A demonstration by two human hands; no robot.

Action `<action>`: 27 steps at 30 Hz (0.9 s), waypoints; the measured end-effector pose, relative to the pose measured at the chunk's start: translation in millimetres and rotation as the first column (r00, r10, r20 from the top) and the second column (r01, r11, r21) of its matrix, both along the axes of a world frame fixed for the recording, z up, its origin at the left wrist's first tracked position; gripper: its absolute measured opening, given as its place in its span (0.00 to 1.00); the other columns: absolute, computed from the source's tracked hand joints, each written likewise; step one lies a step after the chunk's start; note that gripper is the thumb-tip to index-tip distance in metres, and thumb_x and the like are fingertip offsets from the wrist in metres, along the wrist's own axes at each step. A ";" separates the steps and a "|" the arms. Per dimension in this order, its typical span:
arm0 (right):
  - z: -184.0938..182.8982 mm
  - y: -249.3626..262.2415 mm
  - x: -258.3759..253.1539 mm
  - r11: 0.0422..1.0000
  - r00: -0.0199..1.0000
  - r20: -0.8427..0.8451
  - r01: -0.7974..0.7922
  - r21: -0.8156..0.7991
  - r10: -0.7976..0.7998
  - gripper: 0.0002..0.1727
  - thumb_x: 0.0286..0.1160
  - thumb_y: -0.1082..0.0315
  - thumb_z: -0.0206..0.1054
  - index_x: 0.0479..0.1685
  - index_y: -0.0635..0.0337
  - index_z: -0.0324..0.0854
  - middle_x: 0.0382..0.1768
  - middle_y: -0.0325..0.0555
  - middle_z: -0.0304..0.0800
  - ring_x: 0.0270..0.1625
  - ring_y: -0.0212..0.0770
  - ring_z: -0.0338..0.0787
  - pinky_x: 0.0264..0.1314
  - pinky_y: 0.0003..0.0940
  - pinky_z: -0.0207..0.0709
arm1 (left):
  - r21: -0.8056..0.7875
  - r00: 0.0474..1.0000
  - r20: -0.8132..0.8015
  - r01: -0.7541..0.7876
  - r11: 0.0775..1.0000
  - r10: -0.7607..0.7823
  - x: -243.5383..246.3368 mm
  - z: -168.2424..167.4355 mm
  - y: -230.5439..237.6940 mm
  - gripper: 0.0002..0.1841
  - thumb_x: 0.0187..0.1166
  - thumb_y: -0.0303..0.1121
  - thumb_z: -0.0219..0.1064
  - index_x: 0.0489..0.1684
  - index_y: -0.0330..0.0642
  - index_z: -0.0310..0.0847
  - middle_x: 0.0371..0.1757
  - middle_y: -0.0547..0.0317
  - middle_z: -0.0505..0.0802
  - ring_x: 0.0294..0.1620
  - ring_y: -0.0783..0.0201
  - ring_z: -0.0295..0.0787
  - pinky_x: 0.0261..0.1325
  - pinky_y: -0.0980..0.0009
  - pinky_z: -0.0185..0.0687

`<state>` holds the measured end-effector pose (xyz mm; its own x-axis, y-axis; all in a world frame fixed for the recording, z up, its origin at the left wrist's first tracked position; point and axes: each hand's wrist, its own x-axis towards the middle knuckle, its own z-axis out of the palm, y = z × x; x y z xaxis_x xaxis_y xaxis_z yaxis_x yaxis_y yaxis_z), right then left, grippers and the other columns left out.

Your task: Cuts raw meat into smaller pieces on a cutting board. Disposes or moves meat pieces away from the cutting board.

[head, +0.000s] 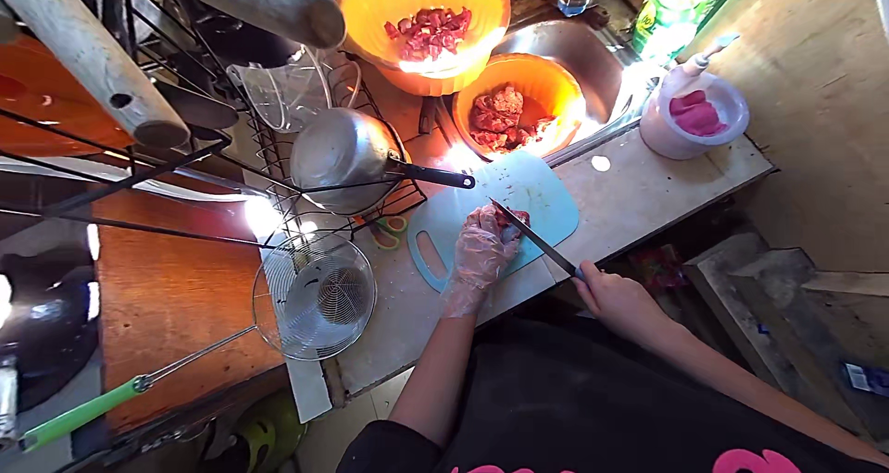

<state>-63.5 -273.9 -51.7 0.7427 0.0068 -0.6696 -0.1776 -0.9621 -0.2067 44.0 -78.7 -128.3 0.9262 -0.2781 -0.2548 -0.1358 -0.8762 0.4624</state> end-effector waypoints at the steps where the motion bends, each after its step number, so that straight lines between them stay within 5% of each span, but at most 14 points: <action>1: 4.0 1.9 3.5 1.000 0.999 -0.044 -0.003 -0.029 0.002 0.24 0.97 0.54 0.41 0.68 0.65 0.70 0.42 0.65 0.89 0.53 0.67 0.93 0.54 0.59 0.82 | -0.022 1.000 0.015 0.003 1.000 -0.003 0.0 -2.7 0.7 0.41 0.71 0.51 0.74 0.83 0.36 0.70 0.80 0.38 0.80 0.81 0.45 0.77 0.80 0.50 0.74; 7: 19.8 10.5 26.6 0.992 0.987 -0.161 -0.038 -0.121 0.018 0.23 0.98 0.55 0.39 0.70 0.65 0.67 0.45 0.65 0.89 0.55 0.67 0.93 0.55 0.58 0.82 | -0.042 0.999 -0.030 0.036 0.998 -0.037 6.1 -3.1 2.7 0.39 0.72 0.50 0.73 0.81 0.34 0.72 0.79 0.36 0.81 0.80 0.44 0.78 0.79 0.50 0.75; 21: 21.6 -7.7 12.9 0.991 0.990 0.088 -0.099 -0.092 0.108 0.20 0.95 0.57 0.47 0.56 0.67 0.76 0.28 0.60 0.87 0.37 0.65 0.94 0.35 0.55 0.83 | -0.151 0.999 0.001 0.054 0.987 -0.055 10.3 -9.8 10.1 0.38 0.68 0.49 0.76 0.75 0.34 0.77 0.73 0.37 0.86 0.76 0.44 0.82 0.77 0.51 0.77; 27: 29.6 9.9 25.1 0.990 0.991 -0.130 -0.056 -0.126 0.040 0.21 0.97 0.57 0.44 0.62 0.67 0.72 0.37 0.65 0.89 0.47 0.67 0.94 0.45 0.57 0.84 | -0.117 0.998 0.001 0.061 0.991 -0.061 10.8 -9.5 8.7 0.38 0.66 0.50 0.76 0.74 0.33 0.78 0.72 0.35 0.86 0.75 0.43 0.83 0.76 0.50 0.77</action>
